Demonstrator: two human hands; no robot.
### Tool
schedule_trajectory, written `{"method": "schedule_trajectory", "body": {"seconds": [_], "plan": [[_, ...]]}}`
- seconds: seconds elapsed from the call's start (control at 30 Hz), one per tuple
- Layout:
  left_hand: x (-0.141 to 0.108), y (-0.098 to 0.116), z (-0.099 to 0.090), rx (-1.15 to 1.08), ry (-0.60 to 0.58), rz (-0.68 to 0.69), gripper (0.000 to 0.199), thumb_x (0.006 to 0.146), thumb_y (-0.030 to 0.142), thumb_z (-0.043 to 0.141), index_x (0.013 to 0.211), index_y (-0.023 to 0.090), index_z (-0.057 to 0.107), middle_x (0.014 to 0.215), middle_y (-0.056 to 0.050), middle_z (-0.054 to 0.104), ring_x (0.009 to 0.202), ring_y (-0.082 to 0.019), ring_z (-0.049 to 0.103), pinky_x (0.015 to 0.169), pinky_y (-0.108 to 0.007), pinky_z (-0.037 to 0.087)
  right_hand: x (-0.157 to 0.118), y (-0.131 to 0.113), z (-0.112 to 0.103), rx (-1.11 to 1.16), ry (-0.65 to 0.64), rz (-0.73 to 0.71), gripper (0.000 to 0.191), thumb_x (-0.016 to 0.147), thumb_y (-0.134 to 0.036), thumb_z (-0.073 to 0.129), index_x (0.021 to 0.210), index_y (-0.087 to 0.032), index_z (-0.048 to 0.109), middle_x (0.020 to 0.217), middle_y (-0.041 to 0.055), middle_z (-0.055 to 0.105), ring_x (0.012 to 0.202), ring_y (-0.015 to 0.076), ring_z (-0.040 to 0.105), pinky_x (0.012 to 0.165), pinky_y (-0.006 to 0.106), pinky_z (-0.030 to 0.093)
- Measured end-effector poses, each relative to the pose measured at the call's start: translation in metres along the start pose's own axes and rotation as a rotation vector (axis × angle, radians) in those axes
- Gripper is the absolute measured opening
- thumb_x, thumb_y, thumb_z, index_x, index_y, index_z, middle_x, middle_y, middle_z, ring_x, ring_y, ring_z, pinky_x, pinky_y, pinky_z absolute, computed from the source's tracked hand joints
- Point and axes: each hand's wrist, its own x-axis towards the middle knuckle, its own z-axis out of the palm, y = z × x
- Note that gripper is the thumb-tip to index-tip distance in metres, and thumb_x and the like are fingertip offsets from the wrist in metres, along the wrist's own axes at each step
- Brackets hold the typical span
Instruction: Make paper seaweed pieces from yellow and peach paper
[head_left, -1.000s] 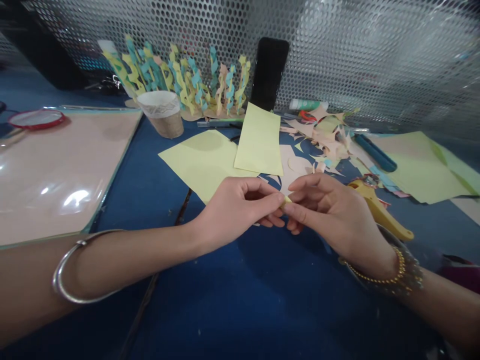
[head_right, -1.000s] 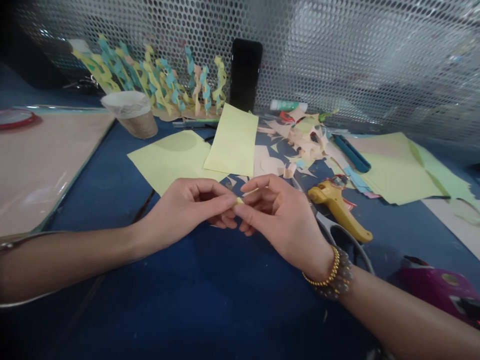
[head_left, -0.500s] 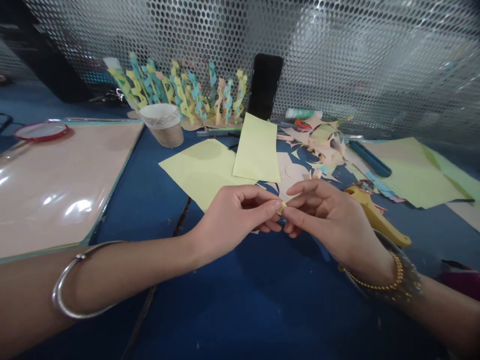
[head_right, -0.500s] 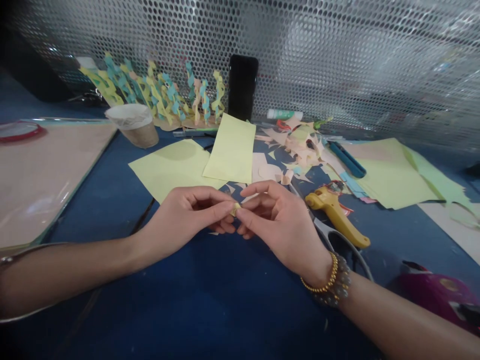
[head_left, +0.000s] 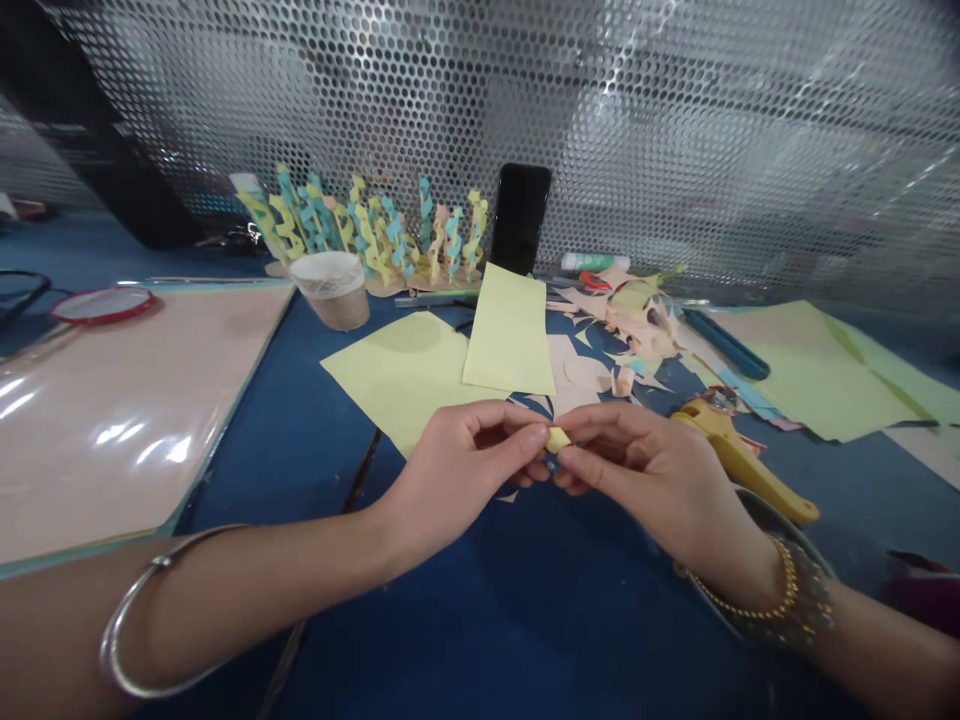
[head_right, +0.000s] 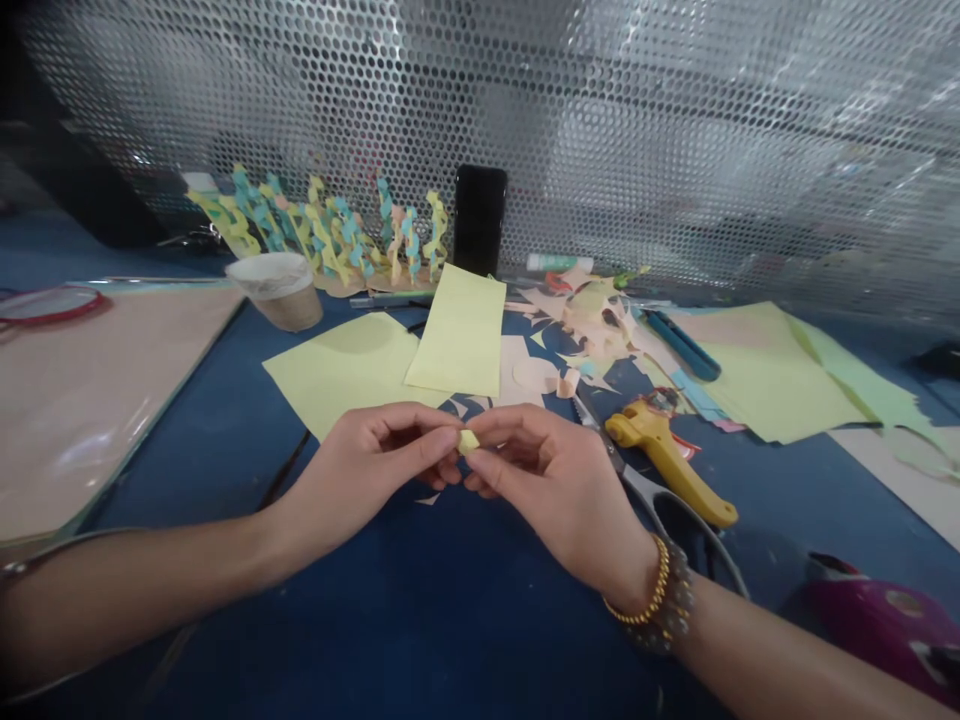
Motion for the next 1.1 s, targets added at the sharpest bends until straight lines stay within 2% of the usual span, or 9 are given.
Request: {"method": "schedule_trajectory", "body": {"seconds": [0.33, 0.47, 0.57, 0.63, 0.77, 0.97, 1.1], "plan": [[-0.0024, -0.0009, 0.0003, 0.079, -0.03, 0.03, 0.018, 0.081, 0.031, 0.065, 0.093, 0.02, 0.073, 0.086, -0.003, 0.068, 0.068, -0.012, 0.061, 0.058, -0.022, 0.049, 0.0004, 0.0025, -0.0005, 0.0, 0.029, -0.013, 0.014, 0.081, -0.026, 0.068, 0.091, -0.021, 0.06, 0.078, 0.001, 0.07, 0.063, 0.0118, 0.068, 0.057, 0.022, 0.06], [-0.0013, 0.0003, 0.0007, 0.023, 0.037, 0.023, 0.021, 0.08, 0.027, 0.066, 0.099, 0.019, 0.067, 0.08, -0.001, 0.069, 0.071, -0.013, 0.064, 0.06, -0.021, 0.05, 0.0001, -0.0007, 0.0017, -0.012, 0.002, -0.009, 0.015, 0.081, -0.024, 0.067, 0.095, -0.022, 0.063, 0.078, -0.0005, 0.07, 0.064, 0.0102, 0.068, 0.057, 0.018, 0.059], [-0.0008, 0.0009, 0.0004, 0.017, 0.083, 0.061, 0.015, 0.078, 0.026, 0.068, 0.09, 0.017, 0.066, 0.075, 0.0, 0.068, 0.07, -0.012, 0.064, 0.062, -0.021, 0.05, -0.0004, -0.0007, 0.0019, -0.007, -0.006, -0.003, 0.015, 0.081, -0.024, 0.067, 0.095, -0.022, 0.065, 0.078, -0.0008, 0.07, 0.064, 0.0094, 0.068, 0.059, 0.017, 0.059], [-0.0013, 0.0006, 0.0003, 0.03, 0.075, 0.067, 0.014, 0.078, 0.028, 0.069, 0.086, 0.018, 0.068, 0.077, -0.001, 0.069, 0.072, -0.013, 0.064, 0.06, -0.021, 0.05, -0.0004, 0.0006, 0.0013, 0.025, 0.005, 0.004, 0.015, 0.081, -0.026, 0.068, 0.095, -0.022, 0.065, 0.077, -0.0009, 0.07, 0.063, 0.0095, 0.067, 0.058, 0.018, 0.059], [-0.0031, -0.0009, 0.0006, 0.008, 0.007, 0.065, 0.023, 0.075, 0.028, 0.072, 0.097, 0.022, 0.07, 0.081, -0.001, 0.07, 0.071, -0.014, 0.064, 0.055, -0.02, 0.049, 0.0001, 0.0023, -0.0002, 0.095, 0.029, 0.025, 0.018, 0.078, -0.029, 0.071, 0.092, -0.021, 0.062, 0.075, -0.0005, 0.07, 0.063, 0.0111, 0.067, 0.056, 0.02, 0.059], [-0.0033, 0.0, 0.0003, 0.045, 0.086, 0.109, 0.024, 0.077, 0.028, 0.07, 0.1, 0.024, 0.073, 0.081, -0.001, 0.072, 0.074, -0.014, 0.064, 0.062, -0.022, 0.051, 0.0, -0.0002, -0.0001, 0.119, 0.033, 0.037, 0.02, 0.079, -0.031, 0.069, 0.094, -0.02, 0.064, 0.076, 0.0013, 0.071, 0.061, 0.0121, 0.068, 0.055, 0.021, 0.059], [-0.0042, 0.0009, 0.0006, 0.096, 0.056, 0.112, 0.023, 0.08, 0.028, 0.066, 0.102, 0.027, 0.072, 0.089, -0.002, 0.07, 0.073, -0.013, 0.062, 0.06, -0.021, 0.05, 0.0011, 0.0005, 0.0002, 0.12, 0.046, 0.02, 0.02, 0.08, -0.027, 0.069, 0.097, -0.021, 0.062, 0.074, -0.0007, 0.07, 0.058, 0.0106, 0.067, 0.052, 0.02, 0.058]]}}
